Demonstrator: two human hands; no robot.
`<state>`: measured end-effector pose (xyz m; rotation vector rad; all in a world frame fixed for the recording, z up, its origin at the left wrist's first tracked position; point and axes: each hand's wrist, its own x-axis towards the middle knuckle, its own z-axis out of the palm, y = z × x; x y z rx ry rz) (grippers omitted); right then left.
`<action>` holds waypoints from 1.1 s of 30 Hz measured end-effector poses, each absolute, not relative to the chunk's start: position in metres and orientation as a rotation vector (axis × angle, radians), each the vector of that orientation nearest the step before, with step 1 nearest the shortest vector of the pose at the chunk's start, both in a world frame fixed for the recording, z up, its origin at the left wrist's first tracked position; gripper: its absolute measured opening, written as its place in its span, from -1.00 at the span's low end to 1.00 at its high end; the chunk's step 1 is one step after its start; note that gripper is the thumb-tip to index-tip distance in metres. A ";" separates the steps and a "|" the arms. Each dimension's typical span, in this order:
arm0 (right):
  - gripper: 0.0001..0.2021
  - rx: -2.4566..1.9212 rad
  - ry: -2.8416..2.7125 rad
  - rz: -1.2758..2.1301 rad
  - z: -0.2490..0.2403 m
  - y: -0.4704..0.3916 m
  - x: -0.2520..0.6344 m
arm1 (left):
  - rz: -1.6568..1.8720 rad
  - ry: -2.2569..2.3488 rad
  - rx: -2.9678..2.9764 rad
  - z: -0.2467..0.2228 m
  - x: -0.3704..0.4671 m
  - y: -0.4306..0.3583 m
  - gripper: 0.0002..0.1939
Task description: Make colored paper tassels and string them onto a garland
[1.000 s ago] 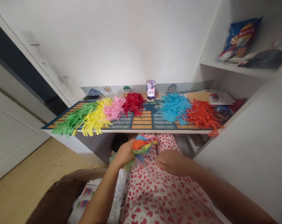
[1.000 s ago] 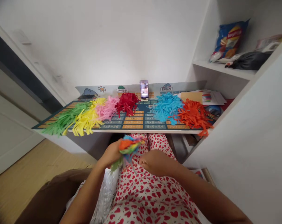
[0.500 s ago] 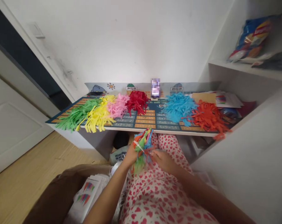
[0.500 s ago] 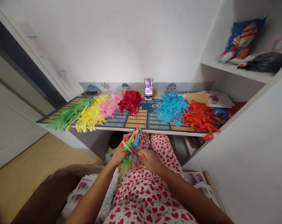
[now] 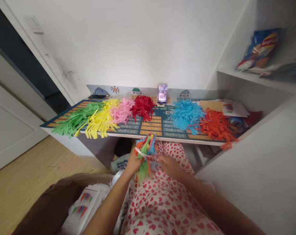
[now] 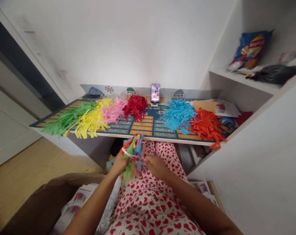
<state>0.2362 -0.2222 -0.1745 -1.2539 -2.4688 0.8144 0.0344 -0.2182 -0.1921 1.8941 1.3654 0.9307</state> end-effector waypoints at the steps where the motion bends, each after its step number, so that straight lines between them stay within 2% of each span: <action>1: -0.65 -1.244 -2.491 0.781 -0.172 -0.231 0.233 | 0.875 1.445 1.925 -0.193 0.033 -0.219 -0.62; 4: -0.78 -1.086 -2.664 0.886 -0.154 -0.225 0.226 | 0.613 1.468 2.092 -0.195 0.045 -0.226 -0.69; 6: -0.90 -0.968 -2.712 1.168 -0.143 -0.196 0.230 | 0.467 1.342 2.192 -0.193 0.056 -0.230 -0.76; 9: -0.83 -1.000 -2.610 1.279 -0.148 -0.151 0.246 | 0.367 1.222 2.266 -0.188 0.055 -0.227 -0.75; 11: -0.75 -1.085 -2.501 1.240 -0.164 -0.138 0.257 | 0.481 1.218 2.229 -0.187 0.040 -0.220 -0.74; 13: -0.71 -1.157 -2.407 1.175 -0.182 -0.142 0.265 | 0.754 1.217 2.064 -0.188 0.019 -0.214 -0.69; 15: -0.67 -1.199 -2.356 1.120 -0.195 -0.157 0.267 | 1.005 1.228 1.834 -0.191 0.000 -0.211 -0.59; 17: -0.60 -1.228 -2.340 1.062 -0.199 -0.178 0.263 | 1.101 1.317 1.692 -0.191 -0.011 -0.211 -0.48; 19: -0.64 -1.218 -2.366 1.007 -0.192 -0.200 0.254 | 1.034 1.531 1.699 -0.187 -0.011 -0.212 -0.47; 22: -0.80 -0.991 -2.632 0.943 -0.164 -0.214 0.233 | 0.764 1.731 1.849 -0.173 0.010 -0.214 -0.56; 26: -0.84 -0.848 -2.684 1.119 -0.116 -0.162 0.222 | 0.393 1.342 2.190 -0.152 0.046 -0.220 -0.69; 27: -0.88 -0.853 -2.660 1.141 -0.107 -0.144 0.226 | 0.405 1.197 2.218 -0.149 0.049 -0.221 -0.73; 29: -0.81 -0.901 -2.592 1.139 -0.096 -0.116 0.239 | 0.622 1.052 2.097 -0.145 0.042 -0.216 -0.75; 31: -0.63 -0.994 -2.511 1.058 -0.096 -0.110 0.251 | 0.966 1.152 1.824 -0.144 0.025 -0.203 -0.64; 33: -0.54 -1.079 -2.456 0.957 -0.105 -0.123 0.256 | 1.211 1.431 1.623 -0.141 0.007 -0.185 -0.53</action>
